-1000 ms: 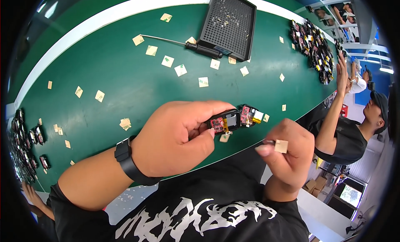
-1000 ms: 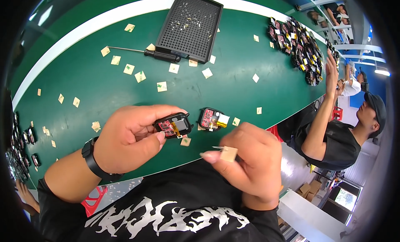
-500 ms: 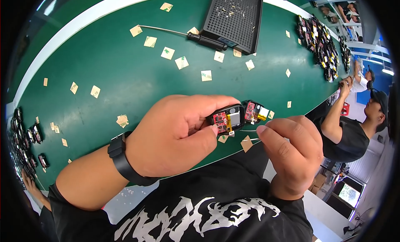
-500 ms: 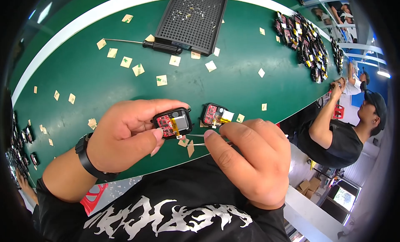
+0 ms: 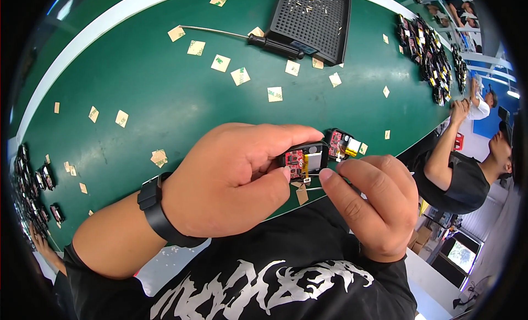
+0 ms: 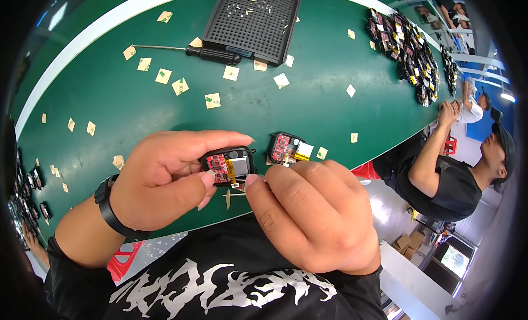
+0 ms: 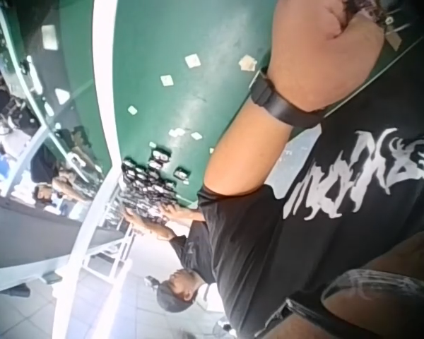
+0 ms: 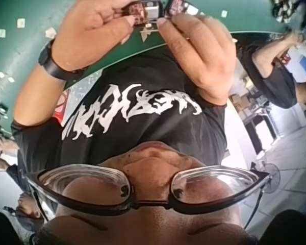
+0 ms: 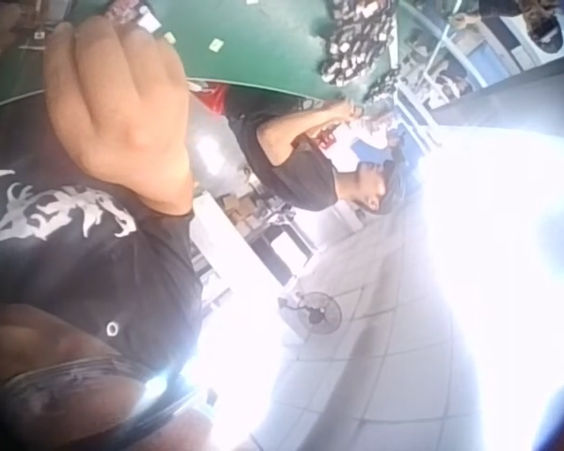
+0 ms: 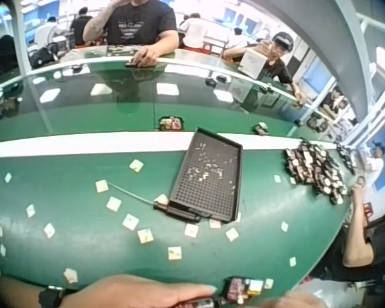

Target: Assemble small electronic display components with ribbons and stickers at a factory workbench.

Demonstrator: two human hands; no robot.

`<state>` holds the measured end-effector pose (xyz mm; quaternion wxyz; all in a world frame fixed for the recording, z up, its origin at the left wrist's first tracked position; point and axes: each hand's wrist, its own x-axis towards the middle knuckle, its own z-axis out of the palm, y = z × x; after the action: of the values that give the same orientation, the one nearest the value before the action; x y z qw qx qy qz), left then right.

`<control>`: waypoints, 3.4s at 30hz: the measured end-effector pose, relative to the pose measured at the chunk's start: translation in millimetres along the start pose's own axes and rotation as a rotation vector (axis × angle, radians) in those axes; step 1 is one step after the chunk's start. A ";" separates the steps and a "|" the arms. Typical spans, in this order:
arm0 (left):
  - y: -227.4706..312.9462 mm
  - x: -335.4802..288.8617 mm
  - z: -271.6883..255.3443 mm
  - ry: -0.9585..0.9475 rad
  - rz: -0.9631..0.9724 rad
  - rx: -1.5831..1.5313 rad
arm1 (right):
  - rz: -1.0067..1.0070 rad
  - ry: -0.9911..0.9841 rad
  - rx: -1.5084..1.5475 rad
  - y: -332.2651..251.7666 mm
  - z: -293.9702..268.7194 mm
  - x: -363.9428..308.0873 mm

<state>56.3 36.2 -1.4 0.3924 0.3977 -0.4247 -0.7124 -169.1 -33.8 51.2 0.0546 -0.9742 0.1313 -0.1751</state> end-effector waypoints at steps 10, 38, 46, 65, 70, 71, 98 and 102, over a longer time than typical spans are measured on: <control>-2.2 0.7 1.0 -0.003 -0.028 -0.138 | 0.004 0.009 -0.031 -4.0 3.6 -2.4; 3.8 3.6 0.9 -0.008 -0.053 -0.073 | -0.023 0.024 -0.013 -3.9 5.1 -4.5; -1.1 2.2 2.8 -0.008 -0.046 -0.085 | -0.047 -0.012 0.054 -0.4 1.4 -6.1; 4.8 1.4 1.8 -0.009 -0.099 -0.075 | -0.016 0.031 0.050 -8.6 5.9 -11.7; 9.8 1.6 3.6 -0.022 -0.115 -0.108 | -0.062 0.010 0.063 -4.5 4.8 -12.2; 7.7 1.5 3.9 -0.022 -0.115 -0.108 | -0.082 0.015 0.062 -4.1 4.9 -12.3; 6.7 5.6 3.8 -0.034 0.101 0.351 | 0.122 0.039 -0.016 -23.8 -10.6 -23.5; -1.3 5.1 2.7 -0.008 0.048 0.259 | 0.097 0.047 -0.013 -24.8 2.3 -21.0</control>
<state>51.7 32.9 -3.0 0.3529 0.4321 -0.5241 -0.6435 -181.4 -4.1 45.9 0.0535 -0.9627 0.1806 -0.1944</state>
